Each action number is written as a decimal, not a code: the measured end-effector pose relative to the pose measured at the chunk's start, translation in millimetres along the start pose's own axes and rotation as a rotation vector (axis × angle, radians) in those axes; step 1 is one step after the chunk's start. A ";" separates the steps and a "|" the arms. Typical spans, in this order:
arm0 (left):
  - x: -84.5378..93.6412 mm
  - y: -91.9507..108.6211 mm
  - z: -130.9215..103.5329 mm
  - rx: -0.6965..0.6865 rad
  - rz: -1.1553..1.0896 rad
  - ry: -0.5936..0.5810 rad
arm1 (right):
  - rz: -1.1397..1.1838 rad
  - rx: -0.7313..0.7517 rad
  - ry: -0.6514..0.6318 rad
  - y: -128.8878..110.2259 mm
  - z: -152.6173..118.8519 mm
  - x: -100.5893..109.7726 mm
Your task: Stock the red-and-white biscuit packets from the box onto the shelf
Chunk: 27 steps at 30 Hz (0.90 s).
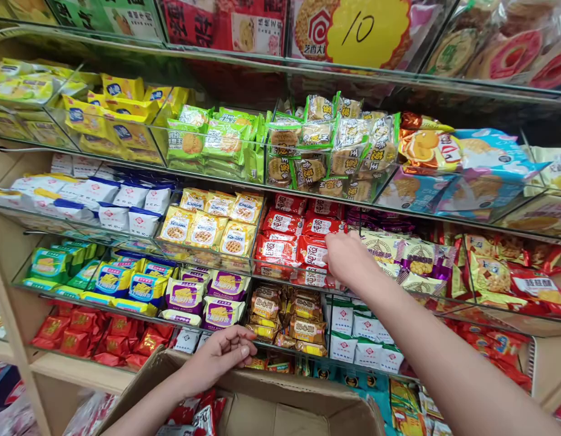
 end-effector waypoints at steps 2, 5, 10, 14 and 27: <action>1.1 -1.1 0.1 0.004 -0.004 0.004 | -0.026 0.021 -0.059 3.8 4.6 4.0; 1.4 -1.6 0.2 0.007 -0.005 0.006 | -0.020 -0.040 -0.114 18.8 7.7 10.2; 0.2 0.2 0.0 -0.002 -0.001 0.002 | 0.103 -0.052 -0.200 33.3 8.0 7.5; 1.8 -1.3 0.7 -0.009 0.006 -0.005 | 0.064 0.118 -0.287 15.2 3.7 3.8; 6.0 -6.7 2.7 -0.032 0.025 -0.031 | 0.014 0.202 -0.363 -1.1 -0.5 11.2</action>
Point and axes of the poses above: each hand's wrist, its own z-axis towards the middle knuckle, its own x-axis out of the back of the hand, y = z × x, the point moved 8 cm from there along z, towards the middle knuckle, and after that the axes turned 12 degrees about -z, right-handed, at the moved point
